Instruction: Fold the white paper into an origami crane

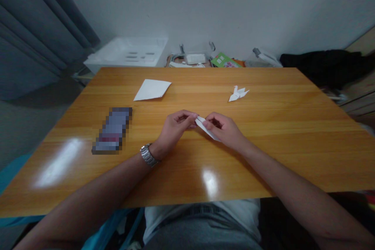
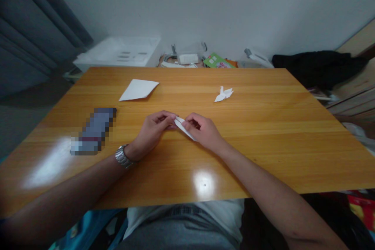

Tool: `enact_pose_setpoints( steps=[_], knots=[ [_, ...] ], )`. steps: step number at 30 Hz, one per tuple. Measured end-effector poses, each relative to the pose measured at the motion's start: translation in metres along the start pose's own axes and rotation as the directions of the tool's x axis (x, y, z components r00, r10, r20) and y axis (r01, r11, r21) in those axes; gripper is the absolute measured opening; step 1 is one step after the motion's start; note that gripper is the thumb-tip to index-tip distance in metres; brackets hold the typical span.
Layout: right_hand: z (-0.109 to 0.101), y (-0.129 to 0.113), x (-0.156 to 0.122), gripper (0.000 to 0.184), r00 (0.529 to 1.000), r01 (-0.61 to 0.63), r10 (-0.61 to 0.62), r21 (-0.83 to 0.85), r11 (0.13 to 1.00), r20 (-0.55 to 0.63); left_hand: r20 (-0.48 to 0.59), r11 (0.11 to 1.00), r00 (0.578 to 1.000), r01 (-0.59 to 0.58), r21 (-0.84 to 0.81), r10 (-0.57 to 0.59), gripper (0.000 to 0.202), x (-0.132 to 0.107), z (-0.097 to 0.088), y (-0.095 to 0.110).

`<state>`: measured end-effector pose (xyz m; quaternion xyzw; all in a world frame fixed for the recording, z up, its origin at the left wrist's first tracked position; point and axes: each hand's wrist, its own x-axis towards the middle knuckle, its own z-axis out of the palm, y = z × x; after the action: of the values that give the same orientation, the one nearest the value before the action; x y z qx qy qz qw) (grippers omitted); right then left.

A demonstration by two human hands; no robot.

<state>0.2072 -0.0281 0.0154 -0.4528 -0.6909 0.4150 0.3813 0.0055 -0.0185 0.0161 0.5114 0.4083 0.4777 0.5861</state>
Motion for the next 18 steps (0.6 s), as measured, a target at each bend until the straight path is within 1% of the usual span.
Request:
enact_pose_setpoints(
  steps=[12,18],
  knots=[
    [0.0023,0.0003,0.0001,0.026,1.0,0.002,-0.002,-0.01,1.0,-0.004,0.008,0.998,1.0,-0.019,0.06,0.018,0.033,0.0008,-0.0003,0.0008],
    [0.0001,-0.0041,-0.0003,0.025,1.0,0.02,-0.02,-0.039,0.999,0.001,-0.011,0.996,0.999,-0.037,0.075,0.038,0.034,0.0009,-0.0001,0.0009]
  ],
)
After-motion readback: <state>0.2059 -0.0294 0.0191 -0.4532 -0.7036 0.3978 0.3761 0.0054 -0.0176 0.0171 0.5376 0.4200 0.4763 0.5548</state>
